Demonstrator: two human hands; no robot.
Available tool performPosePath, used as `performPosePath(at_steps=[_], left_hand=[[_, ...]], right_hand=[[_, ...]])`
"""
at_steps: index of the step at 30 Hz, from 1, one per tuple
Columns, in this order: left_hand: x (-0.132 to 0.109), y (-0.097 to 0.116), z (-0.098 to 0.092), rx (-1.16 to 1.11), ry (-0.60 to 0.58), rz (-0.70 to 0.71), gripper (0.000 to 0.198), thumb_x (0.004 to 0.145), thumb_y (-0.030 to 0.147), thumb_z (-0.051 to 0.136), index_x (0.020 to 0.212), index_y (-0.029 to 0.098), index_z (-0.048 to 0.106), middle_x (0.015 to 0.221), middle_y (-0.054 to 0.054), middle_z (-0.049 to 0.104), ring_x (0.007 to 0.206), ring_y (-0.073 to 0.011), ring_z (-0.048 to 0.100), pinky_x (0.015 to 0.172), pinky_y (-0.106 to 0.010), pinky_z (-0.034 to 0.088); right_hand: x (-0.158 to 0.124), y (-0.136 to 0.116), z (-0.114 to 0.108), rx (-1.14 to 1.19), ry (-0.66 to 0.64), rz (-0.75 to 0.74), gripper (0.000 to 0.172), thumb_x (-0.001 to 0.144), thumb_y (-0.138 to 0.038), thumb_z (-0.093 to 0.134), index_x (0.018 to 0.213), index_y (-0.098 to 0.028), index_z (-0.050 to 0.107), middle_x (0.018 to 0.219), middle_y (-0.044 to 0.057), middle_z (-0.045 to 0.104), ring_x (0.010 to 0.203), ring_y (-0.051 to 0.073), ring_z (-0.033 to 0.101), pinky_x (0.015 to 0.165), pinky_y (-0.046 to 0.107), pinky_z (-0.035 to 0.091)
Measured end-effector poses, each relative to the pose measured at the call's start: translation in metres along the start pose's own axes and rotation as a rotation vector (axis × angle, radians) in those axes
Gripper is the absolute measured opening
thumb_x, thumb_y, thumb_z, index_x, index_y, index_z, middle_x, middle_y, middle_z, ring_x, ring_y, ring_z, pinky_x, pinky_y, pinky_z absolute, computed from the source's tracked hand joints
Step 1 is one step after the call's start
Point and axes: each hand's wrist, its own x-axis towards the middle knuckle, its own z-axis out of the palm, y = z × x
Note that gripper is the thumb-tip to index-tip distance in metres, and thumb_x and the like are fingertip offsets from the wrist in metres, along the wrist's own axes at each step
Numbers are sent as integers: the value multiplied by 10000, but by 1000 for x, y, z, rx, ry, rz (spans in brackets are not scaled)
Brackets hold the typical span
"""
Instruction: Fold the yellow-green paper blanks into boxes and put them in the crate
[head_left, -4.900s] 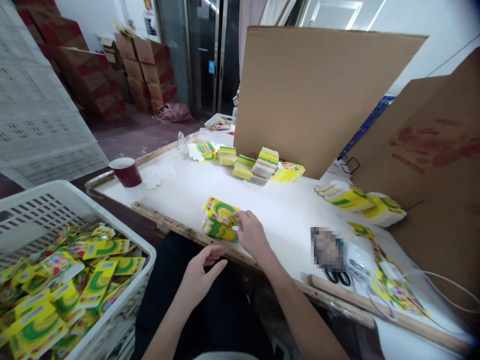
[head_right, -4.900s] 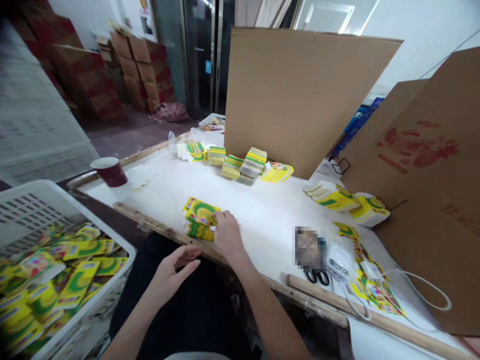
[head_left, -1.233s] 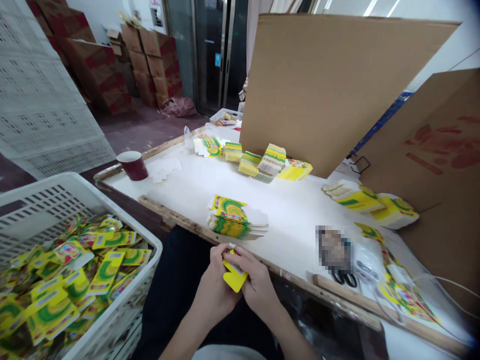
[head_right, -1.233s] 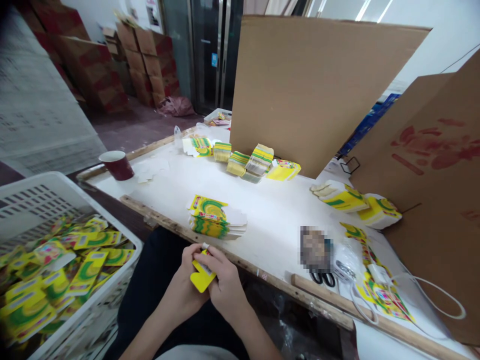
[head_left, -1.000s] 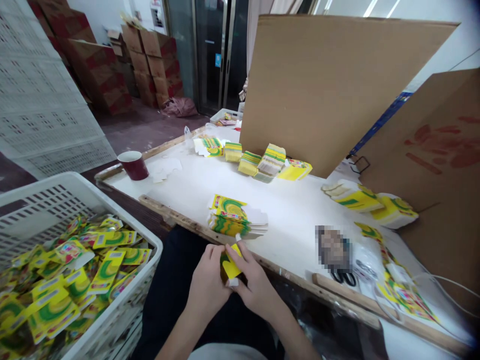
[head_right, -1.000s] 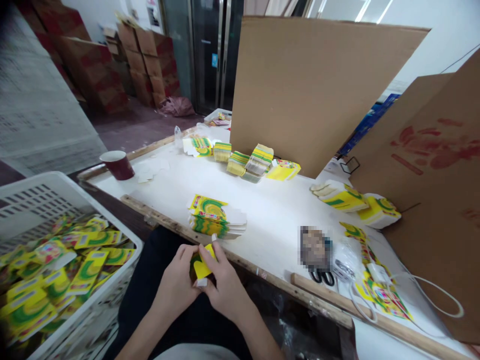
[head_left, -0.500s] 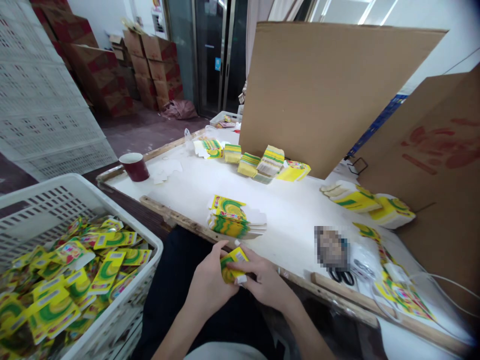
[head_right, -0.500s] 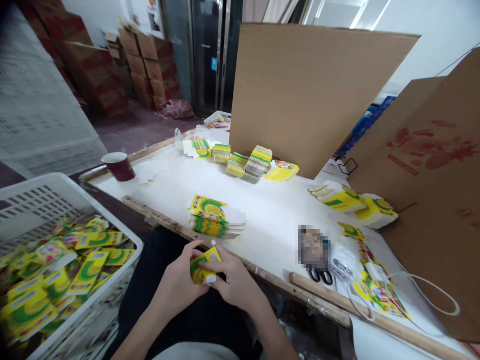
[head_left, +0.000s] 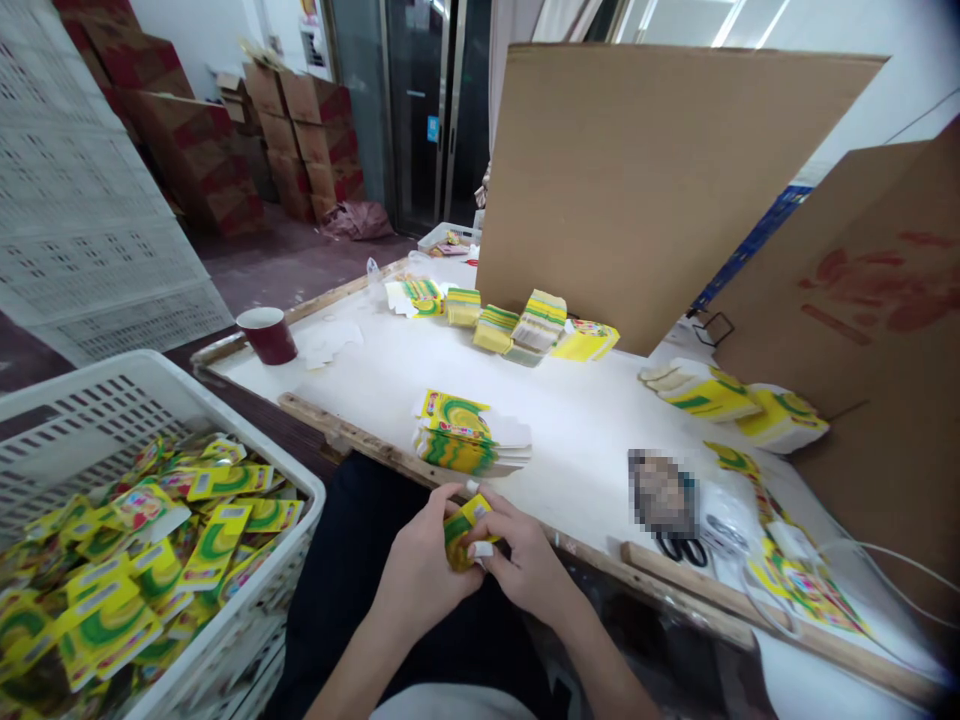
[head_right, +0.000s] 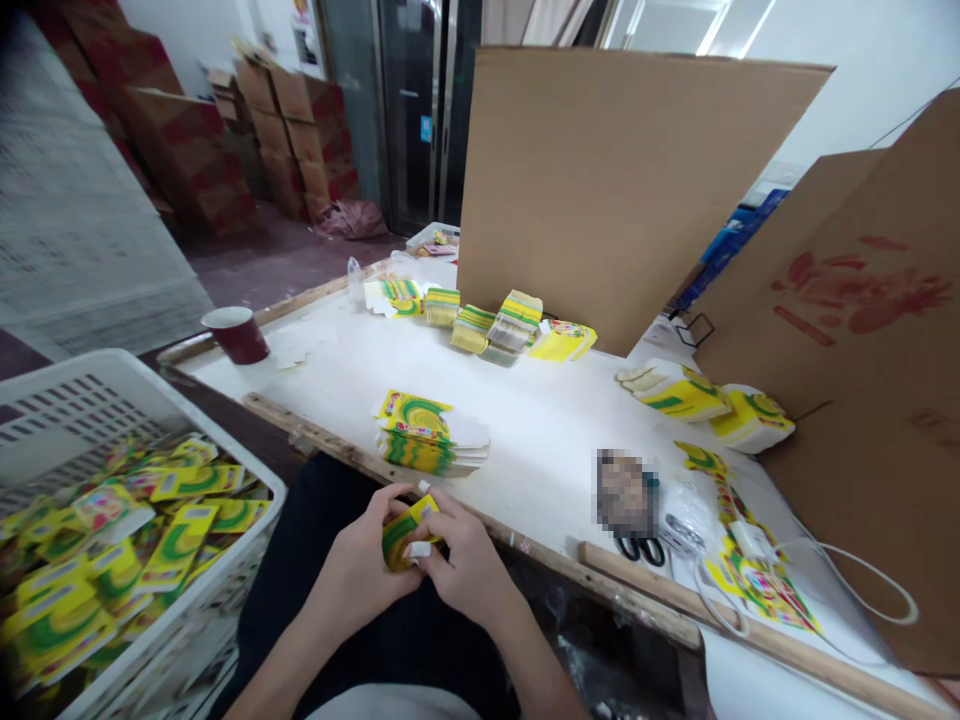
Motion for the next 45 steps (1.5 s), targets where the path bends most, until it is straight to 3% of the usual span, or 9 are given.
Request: performPosePath(at_steps=[5, 8, 12, 19, 24, 29, 38, 45], left_hand=[[-2, -2, 1, 15, -20, 9, 669, 565, 137, 630, 1182, 249, 399, 954, -9, 626, 861, -188, 630, 777, -321, 500], [0, -3, 0, 62, 18, 41, 650, 559, 125, 624, 1163, 251, 421, 987, -19, 627, 919, -205, 621, 812, -338, 496], [3, -5, -1, 114, 43, 67, 614, 586, 134, 609, 1161, 234, 421, 1020, -45, 623, 954, -224, 609, 840, -369, 487], [3, -12, 0, 41, 36, 23, 624, 628, 156, 610, 1206, 220, 382, 1120, -62, 587, 1024, -204, 588, 881, -353, 477], [4, -10, -3, 5, 11, -16, 615, 597, 157, 646, 1163, 224, 415, 982, -24, 617, 899, -184, 622, 810, -326, 499], [3, -9, -3, 5, -13, 5, 612, 598, 197, 670, 1157, 241, 425, 979, -22, 621, 900, -193, 623, 797, -326, 499], [3, -11, -3, 79, -12, 42, 639, 582, 140, 624, 1178, 243, 416, 1039, -45, 611, 970, -213, 596, 851, -354, 475], [4, -9, -3, 109, 21, 82, 617, 578, 130, 607, 1156, 241, 422, 1016, -41, 618, 945, -211, 603, 834, -348, 482]], right_hand=[[0, -3, -5, 85, -76, -16, 145, 748, -95, 596, 780, -210, 679, 1123, 58, 596, 1101, 225, 551, 943, 351, 407], [-2, 0, -2, 53, -58, -4, 233, 761, -135, 596, 966, -222, 662, 1215, 82, 559, 1195, 254, 483, 1005, 389, 359], [-2, 5, 6, 0, -26, 0, 451, 785, -126, 546, 1225, -212, 507, 1338, 116, 472, 1308, 261, 358, 1075, 429, 268], [4, 10, 11, -27, 38, -31, 178, 810, -203, 562, 980, -211, 616, 1149, 96, 562, 1138, 241, 507, 968, 353, 383], [6, 10, 4, -22, 5, -17, 119, 808, -183, 558, 905, -203, 625, 1168, 94, 548, 1118, 228, 517, 945, 343, 389], [5, 7, -3, 22, -75, -60, 120, 802, -136, 550, 876, -202, 618, 1151, 76, 538, 1083, 201, 527, 929, 325, 394], [3, 4, 6, 6, -104, -13, 217, 804, -126, 558, 1007, -197, 530, 1208, 90, 432, 1181, 207, 431, 1019, 342, 334], [2, 1, 4, -75, -89, 11, 402, 799, -110, 524, 1184, -203, 454, 1299, 108, 396, 1222, 227, 394, 1046, 385, 307]])
